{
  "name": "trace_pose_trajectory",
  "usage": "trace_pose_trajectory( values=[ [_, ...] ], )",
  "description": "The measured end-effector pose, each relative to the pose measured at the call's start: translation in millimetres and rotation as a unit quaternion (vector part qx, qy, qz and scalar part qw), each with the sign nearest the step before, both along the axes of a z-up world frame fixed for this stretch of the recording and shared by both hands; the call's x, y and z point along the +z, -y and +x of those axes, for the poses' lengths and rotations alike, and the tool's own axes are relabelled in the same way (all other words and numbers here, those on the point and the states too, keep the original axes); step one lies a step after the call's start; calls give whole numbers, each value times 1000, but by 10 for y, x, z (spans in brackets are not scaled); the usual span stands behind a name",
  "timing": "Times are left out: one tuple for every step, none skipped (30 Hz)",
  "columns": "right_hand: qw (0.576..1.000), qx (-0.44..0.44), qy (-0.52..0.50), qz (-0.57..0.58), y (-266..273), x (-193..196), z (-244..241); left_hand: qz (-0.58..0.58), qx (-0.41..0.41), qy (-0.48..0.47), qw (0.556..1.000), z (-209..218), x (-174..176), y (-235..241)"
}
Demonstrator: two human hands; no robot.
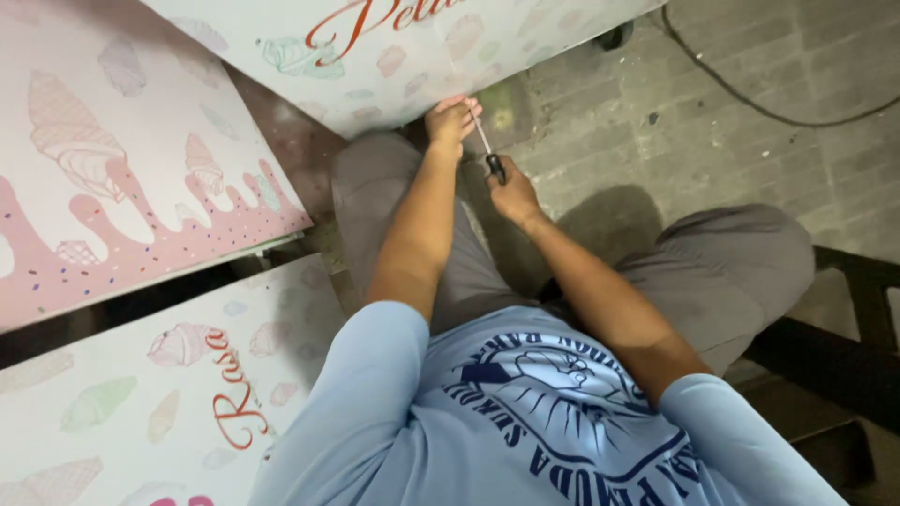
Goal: Using a screwdriver to remove and tighten screws on a gelato display freezer for maintenance.
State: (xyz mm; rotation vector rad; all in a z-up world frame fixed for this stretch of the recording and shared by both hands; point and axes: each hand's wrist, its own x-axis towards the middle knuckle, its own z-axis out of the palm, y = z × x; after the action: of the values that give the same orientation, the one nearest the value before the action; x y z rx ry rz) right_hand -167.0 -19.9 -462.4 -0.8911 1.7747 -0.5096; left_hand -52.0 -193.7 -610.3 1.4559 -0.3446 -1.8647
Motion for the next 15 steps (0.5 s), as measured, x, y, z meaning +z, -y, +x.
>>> trace_pose_trajectory(
  values=[
    [998, 2, -14, -64, -37, -181, -14, -16, -11, 1, 1000, -6, -18, -5],
    [991, -1, -32, -128, -84, -360, -63, -32, -27, 0, 999, -75, -40, -6],
    [992, -4, -31, -123, -159, -426, -20, -28, -29, 2, 999, 23, -125, -72],
    [993, -1, -38, -114, -144, -482, -65, -26, -27, -26, 999, 10, -191, -27],
    [994, 1, -44, -105, -130, -531, -116, -23, -26, -53, 998, -9, -251, 19],
    [993, -2, -47, -104, -122, -484, -140, -22, -29, -56, 998, -34, -157, -1],
    [993, 1, -53, -109, -115, -436, -159, -16, -27, -36, 999, -52, -62, -22],
    [991, 8, -55, -118, -56, -390, -122, -13, -21, -12, 1000, 9, 53, 8],
    [991, 8, -53, -121, -27, -355, -143, -16, -21, -10, 1000, 5, -22, 42],
    [995, 16, -39, -85, -14, -329, -145, -9, -30, -14, 999, 25, -109, 55],
    [998, 25, -25, -49, -2, -313, -148, -2, -39, -17, 999, 46, -205, 69],
    [999, 25, -20, -44, -3, -291, -128, 4, -39, -12, 999, 40, -136, 44],
    [998, 20, -17, -54, -5, -270, -108, -4, -42, -1, 999, 34, -69, 19],
    [997, 14, -18, -69, 36, -249, -119, -15, -46, 7, 999, -18, 2, 51],
    [998, 13, -16, -67, -17, -257, -69, -13, -48, 9, 999, 51, -70, -16]
  ],
)
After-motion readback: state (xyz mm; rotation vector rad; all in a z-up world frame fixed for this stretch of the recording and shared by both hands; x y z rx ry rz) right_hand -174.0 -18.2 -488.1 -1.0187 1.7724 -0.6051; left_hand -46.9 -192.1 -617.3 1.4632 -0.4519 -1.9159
